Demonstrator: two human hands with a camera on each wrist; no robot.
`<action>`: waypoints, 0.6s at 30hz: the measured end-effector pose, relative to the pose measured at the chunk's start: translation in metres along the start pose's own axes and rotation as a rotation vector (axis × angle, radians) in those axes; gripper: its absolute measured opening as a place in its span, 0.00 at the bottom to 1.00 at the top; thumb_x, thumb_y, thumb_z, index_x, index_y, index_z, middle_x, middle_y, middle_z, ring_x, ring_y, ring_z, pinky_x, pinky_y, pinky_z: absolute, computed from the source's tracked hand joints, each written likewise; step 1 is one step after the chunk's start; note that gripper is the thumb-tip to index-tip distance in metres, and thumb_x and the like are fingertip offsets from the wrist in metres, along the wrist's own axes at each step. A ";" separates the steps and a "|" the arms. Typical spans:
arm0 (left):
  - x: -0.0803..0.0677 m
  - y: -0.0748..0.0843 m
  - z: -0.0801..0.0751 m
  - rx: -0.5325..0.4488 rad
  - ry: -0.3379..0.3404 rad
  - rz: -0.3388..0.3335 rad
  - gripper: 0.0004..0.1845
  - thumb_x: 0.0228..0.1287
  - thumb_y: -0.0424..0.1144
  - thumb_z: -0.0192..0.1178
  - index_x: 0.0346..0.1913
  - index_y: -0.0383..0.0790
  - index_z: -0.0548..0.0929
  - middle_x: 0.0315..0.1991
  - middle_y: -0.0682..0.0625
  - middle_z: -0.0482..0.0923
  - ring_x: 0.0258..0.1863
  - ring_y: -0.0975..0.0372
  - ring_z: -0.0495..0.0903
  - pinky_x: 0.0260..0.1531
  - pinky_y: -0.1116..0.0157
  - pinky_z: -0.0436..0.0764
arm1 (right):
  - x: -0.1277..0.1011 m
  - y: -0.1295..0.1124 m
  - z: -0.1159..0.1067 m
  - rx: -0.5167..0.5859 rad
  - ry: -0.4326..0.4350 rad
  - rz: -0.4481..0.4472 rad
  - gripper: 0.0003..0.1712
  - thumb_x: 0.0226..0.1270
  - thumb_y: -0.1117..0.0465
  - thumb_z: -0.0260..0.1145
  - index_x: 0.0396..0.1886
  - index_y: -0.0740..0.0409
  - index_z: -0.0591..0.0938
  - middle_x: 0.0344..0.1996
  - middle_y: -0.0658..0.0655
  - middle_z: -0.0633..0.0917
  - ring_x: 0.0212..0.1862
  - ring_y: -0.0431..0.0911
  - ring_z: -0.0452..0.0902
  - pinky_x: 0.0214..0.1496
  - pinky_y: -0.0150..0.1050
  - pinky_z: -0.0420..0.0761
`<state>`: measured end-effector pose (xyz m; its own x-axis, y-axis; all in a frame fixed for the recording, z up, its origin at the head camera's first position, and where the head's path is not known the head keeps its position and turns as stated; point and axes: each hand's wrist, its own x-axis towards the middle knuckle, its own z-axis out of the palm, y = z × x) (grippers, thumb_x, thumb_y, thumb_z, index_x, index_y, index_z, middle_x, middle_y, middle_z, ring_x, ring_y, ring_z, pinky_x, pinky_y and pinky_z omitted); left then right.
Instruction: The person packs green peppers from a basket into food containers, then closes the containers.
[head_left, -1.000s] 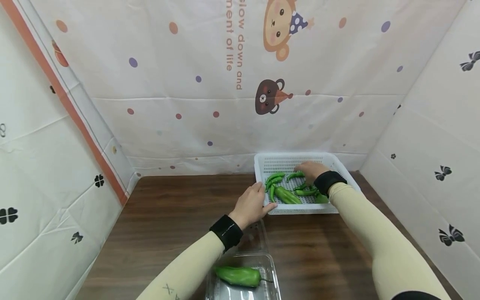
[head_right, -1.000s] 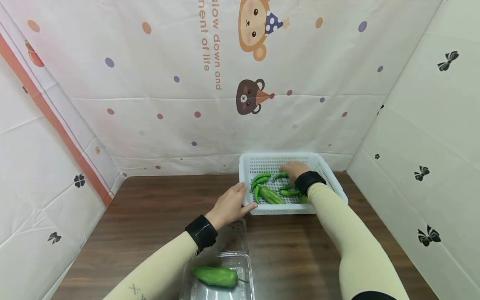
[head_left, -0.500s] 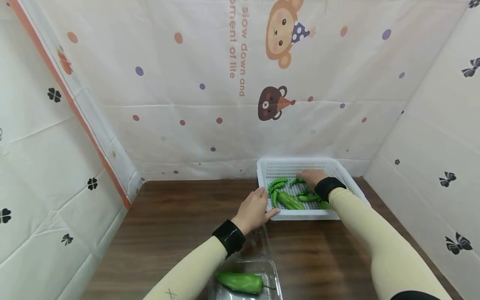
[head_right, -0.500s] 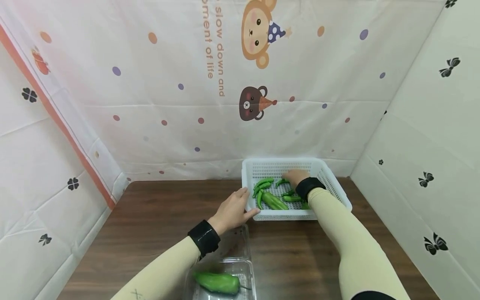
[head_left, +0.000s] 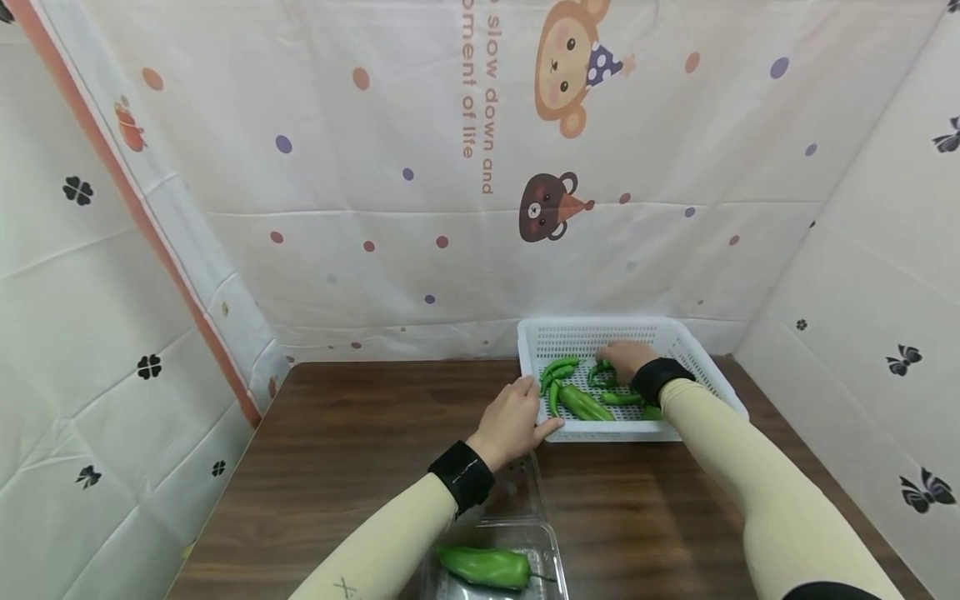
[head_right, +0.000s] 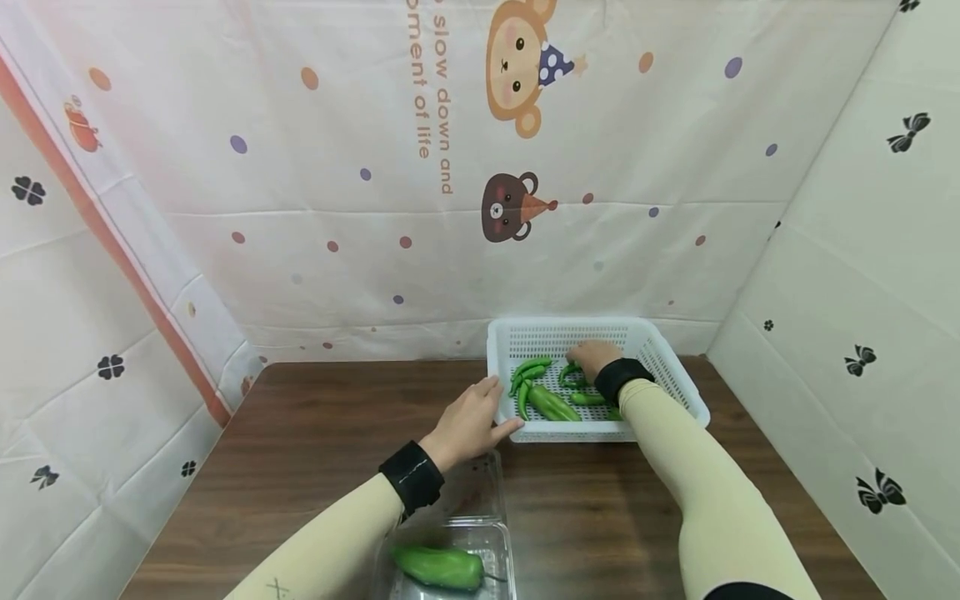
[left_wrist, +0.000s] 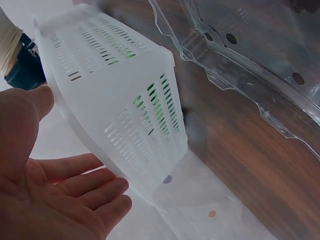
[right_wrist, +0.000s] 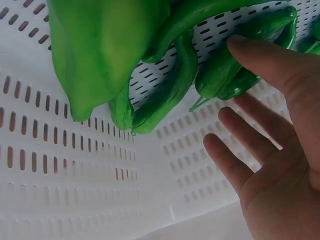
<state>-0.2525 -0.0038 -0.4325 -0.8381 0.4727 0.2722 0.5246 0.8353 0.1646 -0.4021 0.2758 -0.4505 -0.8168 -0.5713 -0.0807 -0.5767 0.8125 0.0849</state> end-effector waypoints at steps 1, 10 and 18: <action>0.000 0.000 0.000 -0.001 0.000 -0.001 0.38 0.71 0.61 0.60 0.63 0.27 0.80 0.66 0.36 0.76 0.66 0.49 0.76 0.66 0.58 0.76 | 0.000 0.000 0.001 0.002 -0.002 0.000 0.32 0.53 0.80 0.75 0.59 0.62 0.84 0.49 0.65 0.86 0.49 0.61 0.83 0.43 0.51 0.86; -0.001 0.000 0.001 -0.009 -0.008 -0.009 0.38 0.72 0.62 0.60 0.63 0.27 0.80 0.67 0.35 0.75 0.68 0.49 0.74 0.67 0.57 0.75 | 0.001 0.005 0.012 0.019 0.002 -0.016 0.31 0.51 0.80 0.75 0.55 0.57 0.85 0.47 0.62 0.88 0.46 0.59 0.84 0.35 0.48 0.85; -0.001 0.000 0.001 -0.012 0.001 -0.007 0.37 0.72 0.61 0.61 0.63 0.28 0.80 0.66 0.36 0.76 0.66 0.50 0.76 0.66 0.58 0.76 | 0.001 0.004 0.014 0.006 0.038 -0.042 0.23 0.56 0.79 0.74 0.50 0.58 0.88 0.47 0.61 0.88 0.49 0.58 0.85 0.47 0.53 0.86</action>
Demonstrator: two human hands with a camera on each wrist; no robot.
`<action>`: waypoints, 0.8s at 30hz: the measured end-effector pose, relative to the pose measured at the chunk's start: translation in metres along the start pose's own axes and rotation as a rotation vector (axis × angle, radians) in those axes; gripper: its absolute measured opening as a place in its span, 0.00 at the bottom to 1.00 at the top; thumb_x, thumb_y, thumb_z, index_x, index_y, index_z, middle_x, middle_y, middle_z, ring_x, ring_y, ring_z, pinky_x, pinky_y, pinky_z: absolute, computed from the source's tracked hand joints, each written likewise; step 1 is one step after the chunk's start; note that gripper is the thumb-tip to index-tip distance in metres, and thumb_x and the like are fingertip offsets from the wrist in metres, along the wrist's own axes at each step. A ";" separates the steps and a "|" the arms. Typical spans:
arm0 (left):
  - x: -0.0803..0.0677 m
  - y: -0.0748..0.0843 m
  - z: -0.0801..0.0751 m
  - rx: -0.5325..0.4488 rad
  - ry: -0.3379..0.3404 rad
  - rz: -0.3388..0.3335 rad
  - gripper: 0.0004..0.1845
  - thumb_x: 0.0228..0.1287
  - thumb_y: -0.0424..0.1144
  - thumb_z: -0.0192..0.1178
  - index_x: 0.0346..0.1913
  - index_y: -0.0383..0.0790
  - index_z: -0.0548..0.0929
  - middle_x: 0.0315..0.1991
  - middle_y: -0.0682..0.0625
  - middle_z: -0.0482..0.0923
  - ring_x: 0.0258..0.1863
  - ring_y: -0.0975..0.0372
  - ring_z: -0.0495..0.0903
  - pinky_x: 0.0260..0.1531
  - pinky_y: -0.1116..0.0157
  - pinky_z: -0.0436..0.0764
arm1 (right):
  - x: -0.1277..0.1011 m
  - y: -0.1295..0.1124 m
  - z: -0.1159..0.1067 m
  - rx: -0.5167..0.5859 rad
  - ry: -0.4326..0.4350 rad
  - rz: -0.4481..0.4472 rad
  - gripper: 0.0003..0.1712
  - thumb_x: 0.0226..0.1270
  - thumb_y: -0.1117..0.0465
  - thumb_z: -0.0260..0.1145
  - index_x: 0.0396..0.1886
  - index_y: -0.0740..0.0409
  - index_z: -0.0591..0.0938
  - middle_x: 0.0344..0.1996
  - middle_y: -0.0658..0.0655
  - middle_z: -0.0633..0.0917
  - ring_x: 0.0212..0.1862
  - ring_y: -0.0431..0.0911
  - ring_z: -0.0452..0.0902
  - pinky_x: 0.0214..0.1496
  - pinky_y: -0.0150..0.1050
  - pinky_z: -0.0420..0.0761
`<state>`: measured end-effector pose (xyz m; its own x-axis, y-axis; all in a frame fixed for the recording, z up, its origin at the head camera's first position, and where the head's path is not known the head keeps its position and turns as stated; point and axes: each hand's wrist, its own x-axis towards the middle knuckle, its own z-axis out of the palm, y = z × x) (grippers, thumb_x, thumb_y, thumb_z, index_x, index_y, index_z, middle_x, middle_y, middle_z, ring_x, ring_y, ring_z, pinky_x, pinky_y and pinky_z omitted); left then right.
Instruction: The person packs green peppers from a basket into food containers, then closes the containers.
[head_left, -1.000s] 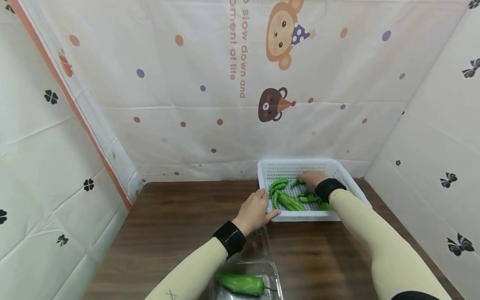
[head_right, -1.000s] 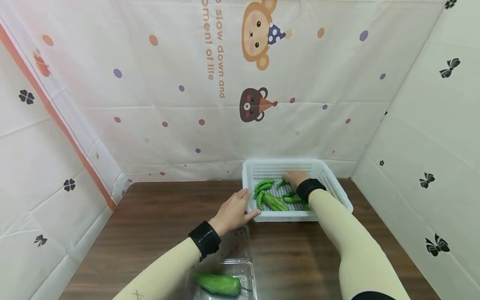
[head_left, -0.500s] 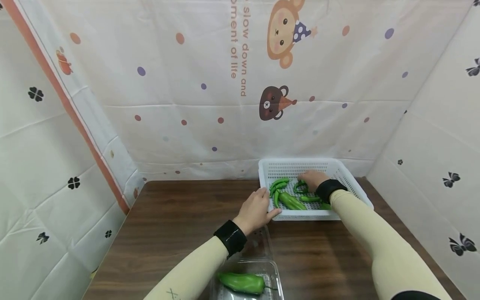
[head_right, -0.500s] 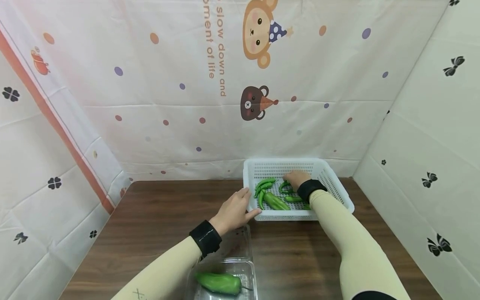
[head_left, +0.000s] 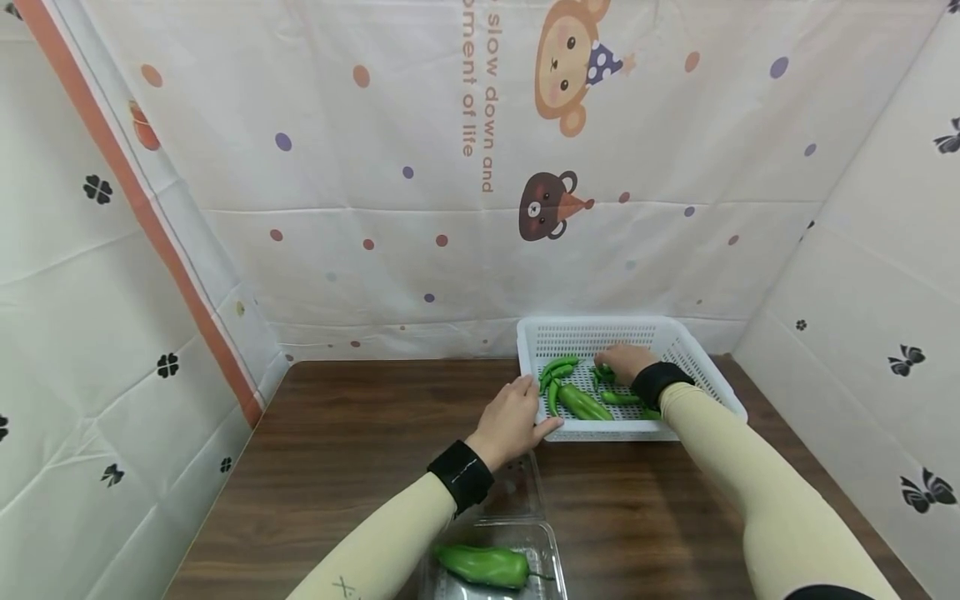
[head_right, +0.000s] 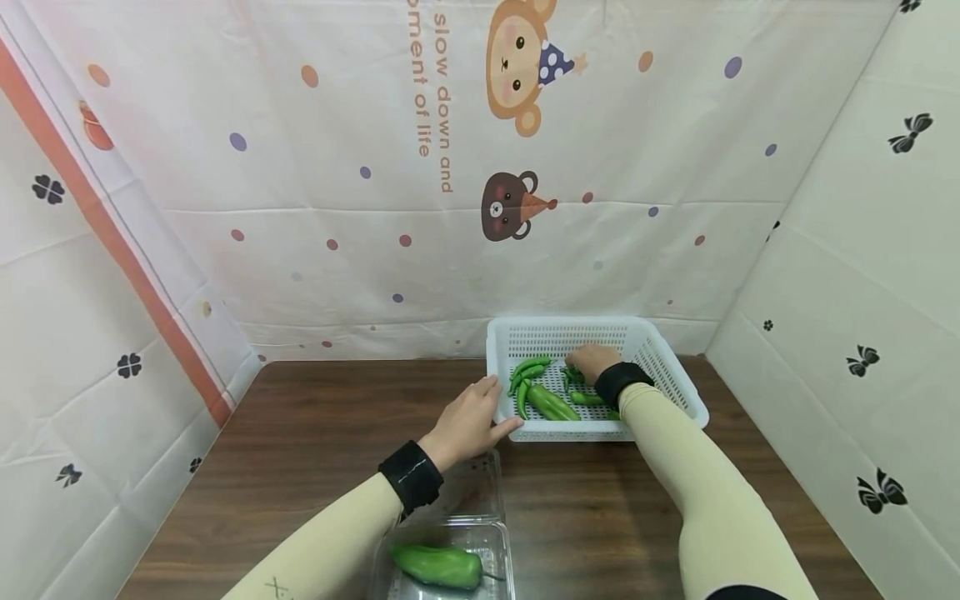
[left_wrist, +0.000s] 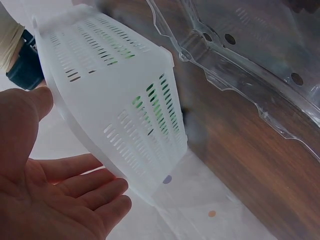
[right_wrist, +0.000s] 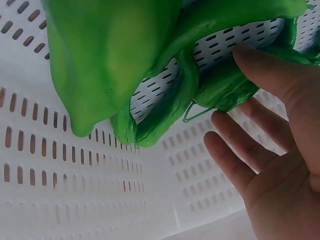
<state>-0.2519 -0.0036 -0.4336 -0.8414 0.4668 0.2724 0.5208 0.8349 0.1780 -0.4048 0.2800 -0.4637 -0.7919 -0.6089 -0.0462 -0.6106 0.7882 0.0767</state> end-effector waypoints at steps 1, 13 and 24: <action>0.000 0.000 0.000 0.000 -0.001 -0.001 0.37 0.72 0.61 0.60 0.63 0.28 0.80 0.66 0.36 0.76 0.66 0.50 0.76 0.66 0.58 0.76 | 0.000 0.000 -0.001 0.003 0.003 0.000 0.23 0.56 0.79 0.74 0.50 0.58 0.88 0.47 0.62 0.88 0.49 0.58 0.85 0.47 0.53 0.86; -0.001 0.001 -0.002 -0.002 0.005 -0.003 0.37 0.72 0.61 0.61 0.62 0.27 0.80 0.65 0.36 0.76 0.64 0.51 0.77 0.63 0.58 0.78 | 0.001 -0.002 -0.005 -0.007 -0.013 0.003 0.23 0.50 0.72 0.82 0.48 0.56 0.89 0.46 0.60 0.88 0.49 0.57 0.85 0.46 0.52 0.86; -0.001 0.000 -0.001 -0.003 -0.001 0.001 0.36 0.72 0.61 0.60 0.61 0.27 0.81 0.66 0.36 0.76 0.66 0.50 0.76 0.66 0.58 0.76 | 0.004 -0.001 0.000 -0.024 -0.009 0.007 0.24 0.48 0.70 0.83 0.48 0.56 0.90 0.45 0.60 0.88 0.48 0.57 0.84 0.44 0.52 0.87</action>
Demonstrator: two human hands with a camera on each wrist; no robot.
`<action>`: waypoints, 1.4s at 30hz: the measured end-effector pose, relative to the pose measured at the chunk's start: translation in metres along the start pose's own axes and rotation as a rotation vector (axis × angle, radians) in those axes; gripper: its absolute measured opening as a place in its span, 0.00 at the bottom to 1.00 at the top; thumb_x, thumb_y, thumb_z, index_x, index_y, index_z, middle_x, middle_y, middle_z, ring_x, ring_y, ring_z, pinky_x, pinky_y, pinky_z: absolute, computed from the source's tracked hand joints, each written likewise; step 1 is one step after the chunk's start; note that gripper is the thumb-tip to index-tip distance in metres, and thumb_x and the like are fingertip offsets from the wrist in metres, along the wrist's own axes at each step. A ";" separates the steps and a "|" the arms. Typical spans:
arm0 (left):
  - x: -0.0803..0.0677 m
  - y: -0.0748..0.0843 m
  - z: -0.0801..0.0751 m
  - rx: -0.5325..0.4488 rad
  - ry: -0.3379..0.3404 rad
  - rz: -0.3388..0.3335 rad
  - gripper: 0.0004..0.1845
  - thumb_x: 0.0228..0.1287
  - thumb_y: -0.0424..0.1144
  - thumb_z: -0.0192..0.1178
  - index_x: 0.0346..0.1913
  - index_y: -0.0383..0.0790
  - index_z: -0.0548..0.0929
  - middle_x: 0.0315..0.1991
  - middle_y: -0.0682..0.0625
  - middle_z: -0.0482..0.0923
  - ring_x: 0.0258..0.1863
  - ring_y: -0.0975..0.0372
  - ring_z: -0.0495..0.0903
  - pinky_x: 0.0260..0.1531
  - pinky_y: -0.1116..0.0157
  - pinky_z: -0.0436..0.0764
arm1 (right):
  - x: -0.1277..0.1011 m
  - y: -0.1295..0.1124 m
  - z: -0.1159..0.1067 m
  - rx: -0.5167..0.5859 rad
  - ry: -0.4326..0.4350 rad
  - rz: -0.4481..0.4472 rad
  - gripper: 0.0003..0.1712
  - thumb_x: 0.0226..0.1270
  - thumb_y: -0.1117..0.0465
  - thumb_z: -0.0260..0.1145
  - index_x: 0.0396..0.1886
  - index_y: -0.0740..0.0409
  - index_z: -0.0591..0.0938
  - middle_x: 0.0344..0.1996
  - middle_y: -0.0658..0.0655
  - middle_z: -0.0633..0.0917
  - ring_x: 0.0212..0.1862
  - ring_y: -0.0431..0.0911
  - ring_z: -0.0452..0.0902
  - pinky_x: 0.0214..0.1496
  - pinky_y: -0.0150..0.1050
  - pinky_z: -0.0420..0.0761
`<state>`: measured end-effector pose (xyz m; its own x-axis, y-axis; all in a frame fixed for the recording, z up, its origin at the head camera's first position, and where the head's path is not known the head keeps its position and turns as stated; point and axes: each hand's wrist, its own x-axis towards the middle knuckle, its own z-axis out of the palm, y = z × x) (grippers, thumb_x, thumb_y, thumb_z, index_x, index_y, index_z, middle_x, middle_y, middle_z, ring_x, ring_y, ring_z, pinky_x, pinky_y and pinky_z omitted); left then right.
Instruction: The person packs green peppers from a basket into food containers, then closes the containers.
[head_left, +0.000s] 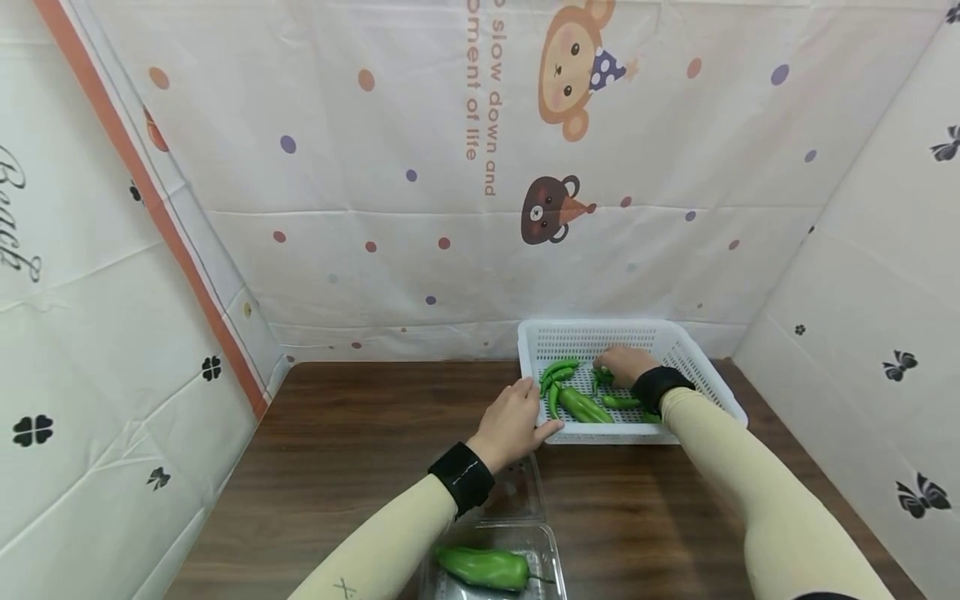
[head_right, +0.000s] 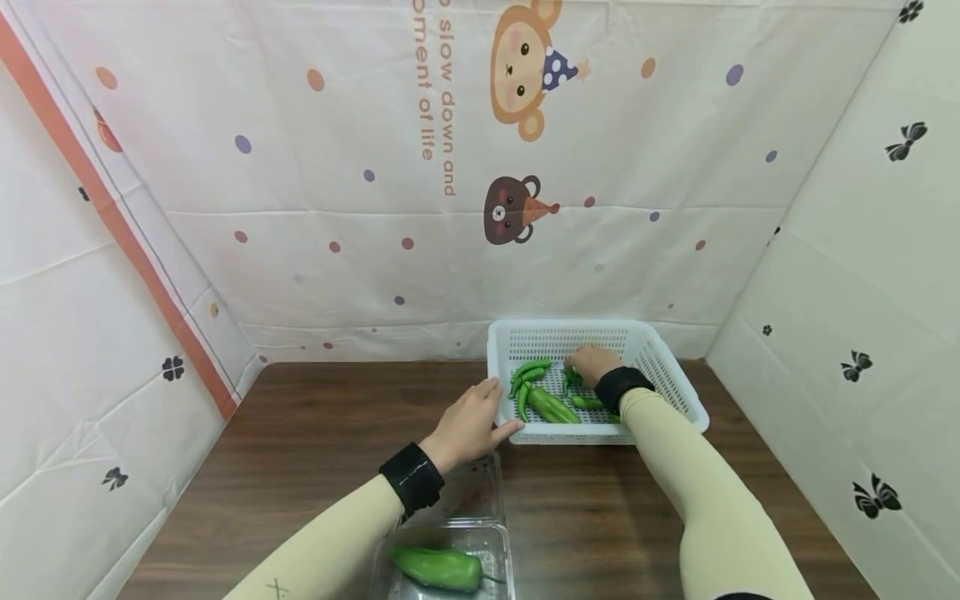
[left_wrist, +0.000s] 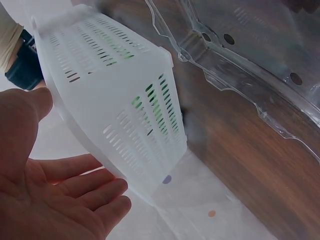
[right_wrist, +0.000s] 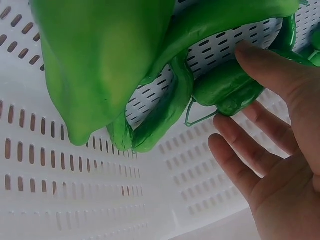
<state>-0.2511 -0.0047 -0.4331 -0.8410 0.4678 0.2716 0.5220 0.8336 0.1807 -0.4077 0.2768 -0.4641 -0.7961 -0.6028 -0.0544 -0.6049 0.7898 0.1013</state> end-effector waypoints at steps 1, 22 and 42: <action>0.000 0.000 0.001 -0.001 0.003 0.002 0.36 0.72 0.61 0.60 0.61 0.28 0.81 0.66 0.36 0.76 0.65 0.51 0.77 0.65 0.58 0.77 | -0.001 0.000 0.001 0.002 0.007 0.001 0.24 0.48 0.70 0.83 0.48 0.56 0.89 0.45 0.60 0.88 0.48 0.57 0.84 0.45 0.52 0.86; -0.005 0.000 0.007 0.014 -0.004 0.065 0.37 0.77 0.59 0.54 0.69 0.26 0.73 0.69 0.34 0.72 0.72 0.47 0.69 0.73 0.53 0.68 | -0.009 -0.006 -0.023 0.014 0.003 0.008 0.26 0.54 0.67 0.82 0.54 0.59 0.87 0.44 0.60 0.86 0.47 0.58 0.83 0.47 0.53 0.86; -0.009 -0.004 0.002 -0.208 0.068 0.191 0.45 0.74 0.61 0.57 0.81 0.38 0.55 0.79 0.39 0.56 0.78 0.50 0.58 0.77 0.50 0.58 | -0.024 -0.024 -0.068 -0.004 0.059 -0.052 0.29 0.59 0.59 0.80 0.60 0.59 0.83 0.48 0.63 0.83 0.48 0.58 0.83 0.46 0.52 0.86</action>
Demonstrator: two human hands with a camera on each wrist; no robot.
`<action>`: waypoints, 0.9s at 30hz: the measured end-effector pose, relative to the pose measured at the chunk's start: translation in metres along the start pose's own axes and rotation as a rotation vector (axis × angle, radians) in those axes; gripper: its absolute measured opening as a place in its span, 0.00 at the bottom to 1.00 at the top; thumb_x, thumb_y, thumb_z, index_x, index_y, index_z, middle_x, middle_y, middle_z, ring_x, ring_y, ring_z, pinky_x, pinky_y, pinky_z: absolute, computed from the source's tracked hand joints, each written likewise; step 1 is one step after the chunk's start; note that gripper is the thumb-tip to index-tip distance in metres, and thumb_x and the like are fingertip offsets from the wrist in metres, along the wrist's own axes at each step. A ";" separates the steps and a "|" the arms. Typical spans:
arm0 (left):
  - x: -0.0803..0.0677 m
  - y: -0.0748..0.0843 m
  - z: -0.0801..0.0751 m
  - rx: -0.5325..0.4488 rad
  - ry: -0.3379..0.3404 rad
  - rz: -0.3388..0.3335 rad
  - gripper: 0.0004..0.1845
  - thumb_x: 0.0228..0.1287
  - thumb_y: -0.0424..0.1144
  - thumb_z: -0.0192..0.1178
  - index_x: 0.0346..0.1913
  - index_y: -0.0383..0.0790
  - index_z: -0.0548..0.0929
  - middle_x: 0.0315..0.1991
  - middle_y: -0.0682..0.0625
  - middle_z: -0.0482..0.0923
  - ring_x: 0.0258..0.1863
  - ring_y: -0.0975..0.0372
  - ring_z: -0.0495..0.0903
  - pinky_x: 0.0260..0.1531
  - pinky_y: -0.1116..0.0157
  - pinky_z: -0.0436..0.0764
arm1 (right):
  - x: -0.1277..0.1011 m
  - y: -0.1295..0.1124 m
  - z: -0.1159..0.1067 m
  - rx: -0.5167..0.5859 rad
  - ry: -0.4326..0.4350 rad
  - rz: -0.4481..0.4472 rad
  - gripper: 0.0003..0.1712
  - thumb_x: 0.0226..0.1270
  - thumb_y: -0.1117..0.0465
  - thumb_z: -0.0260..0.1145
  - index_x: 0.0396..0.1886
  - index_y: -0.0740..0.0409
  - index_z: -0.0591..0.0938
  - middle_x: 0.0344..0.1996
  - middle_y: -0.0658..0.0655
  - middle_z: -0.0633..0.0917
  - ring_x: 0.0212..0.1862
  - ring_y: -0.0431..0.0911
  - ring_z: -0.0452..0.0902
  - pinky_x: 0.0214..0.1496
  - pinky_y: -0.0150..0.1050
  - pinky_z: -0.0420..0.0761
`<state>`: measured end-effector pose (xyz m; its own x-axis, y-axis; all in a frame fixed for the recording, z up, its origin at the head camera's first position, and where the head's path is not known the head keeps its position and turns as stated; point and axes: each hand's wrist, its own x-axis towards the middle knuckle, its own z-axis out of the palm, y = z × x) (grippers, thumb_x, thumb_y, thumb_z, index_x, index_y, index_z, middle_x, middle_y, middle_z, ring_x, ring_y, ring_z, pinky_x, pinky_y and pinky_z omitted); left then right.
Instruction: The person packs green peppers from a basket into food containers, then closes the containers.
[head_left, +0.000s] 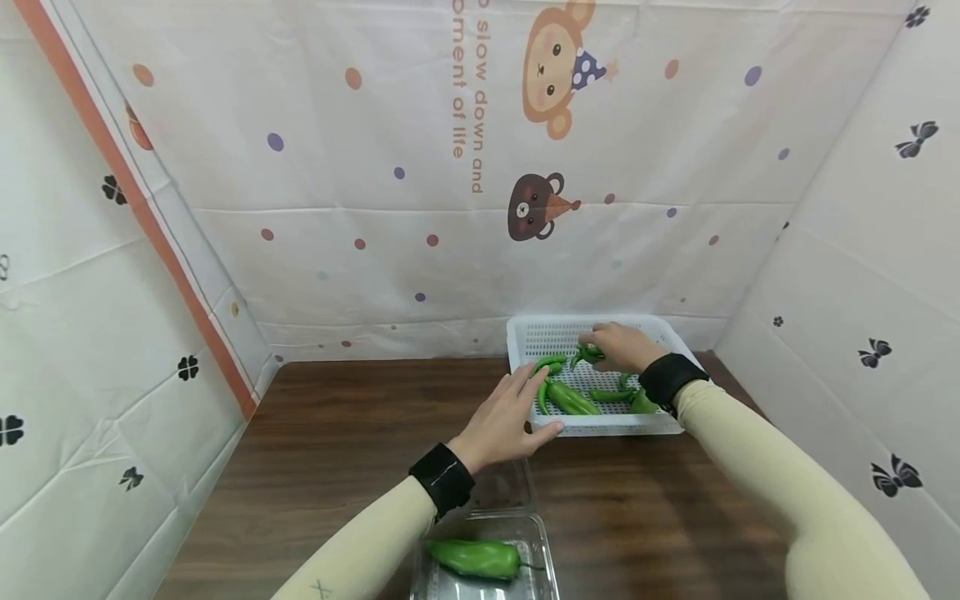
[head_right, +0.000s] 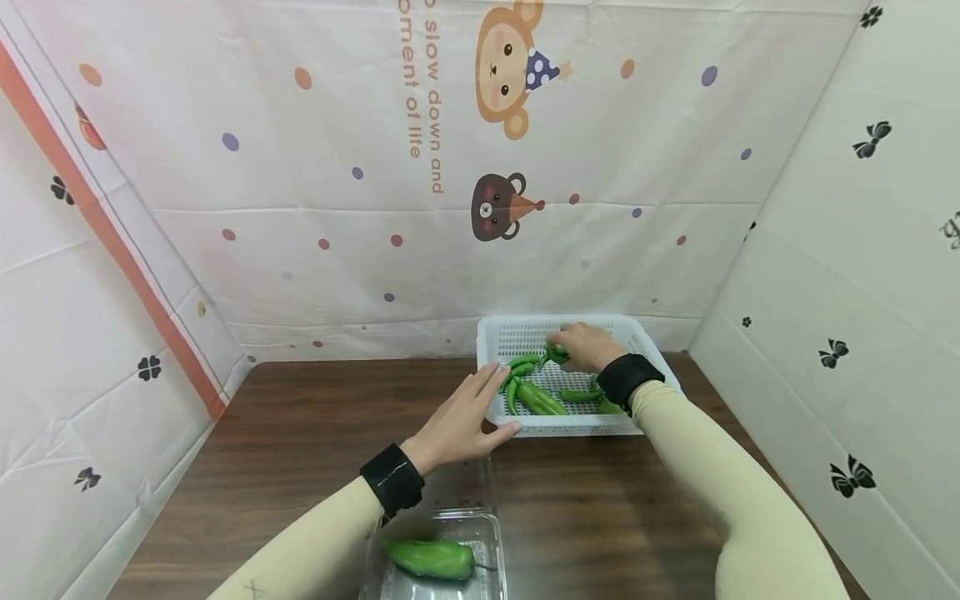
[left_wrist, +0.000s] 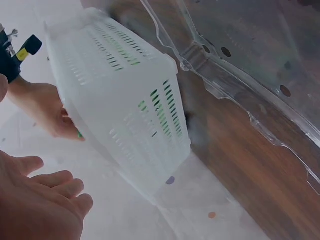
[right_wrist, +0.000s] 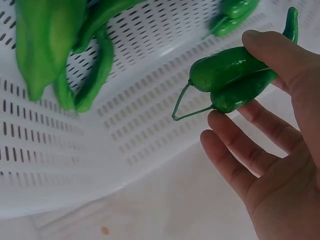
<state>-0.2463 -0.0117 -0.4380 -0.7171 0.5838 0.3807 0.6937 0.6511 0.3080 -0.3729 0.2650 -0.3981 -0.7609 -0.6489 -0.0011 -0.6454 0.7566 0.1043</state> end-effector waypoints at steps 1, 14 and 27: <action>-0.001 0.000 -0.001 -0.003 0.004 0.005 0.46 0.73 0.61 0.57 0.82 0.39 0.55 0.79 0.40 0.56 0.78 0.51 0.58 0.77 0.50 0.58 | -0.002 -0.003 -0.003 0.002 0.008 -0.004 0.29 0.59 0.59 0.80 0.60 0.59 0.83 0.48 0.63 0.83 0.48 0.57 0.83 0.46 0.51 0.86; -0.020 0.011 -0.007 0.012 -0.014 0.049 0.49 0.72 0.65 0.55 0.82 0.38 0.52 0.81 0.39 0.50 0.81 0.52 0.52 0.78 0.51 0.56 | -0.013 -0.037 -0.013 -0.058 0.119 -0.128 0.31 0.55 0.56 0.83 0.59 0.58 0.84 0.44 0.60 0.85 0.43 0.55 0.84 0.44 0.49 0.86; -0.036 0.017 -0.014 -0.013 0.016 0.046 0.51 0.69 0.68 0.57 0.81 0.36 0.55 0.82 0.42 0.49 0.81 0.53 0.48 0.79 0.54 0.50 | -0.031 -0.055 -0.020 -0.089 0.223 -0.141 0.34 0.51 0.53 0.85 0.59 0.57 0.86 0.35 0.57 0.82 0.30 0.49 0.80 0.30 0.44 0.83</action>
<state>-0.2078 -0.0281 -0.4343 -0.6836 0.6046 0.4088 0.7264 0.6177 0.3013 -0.3126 0.2415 -0.3838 -0.6242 -0.7563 0.1960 -0.7280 0.6541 0.2055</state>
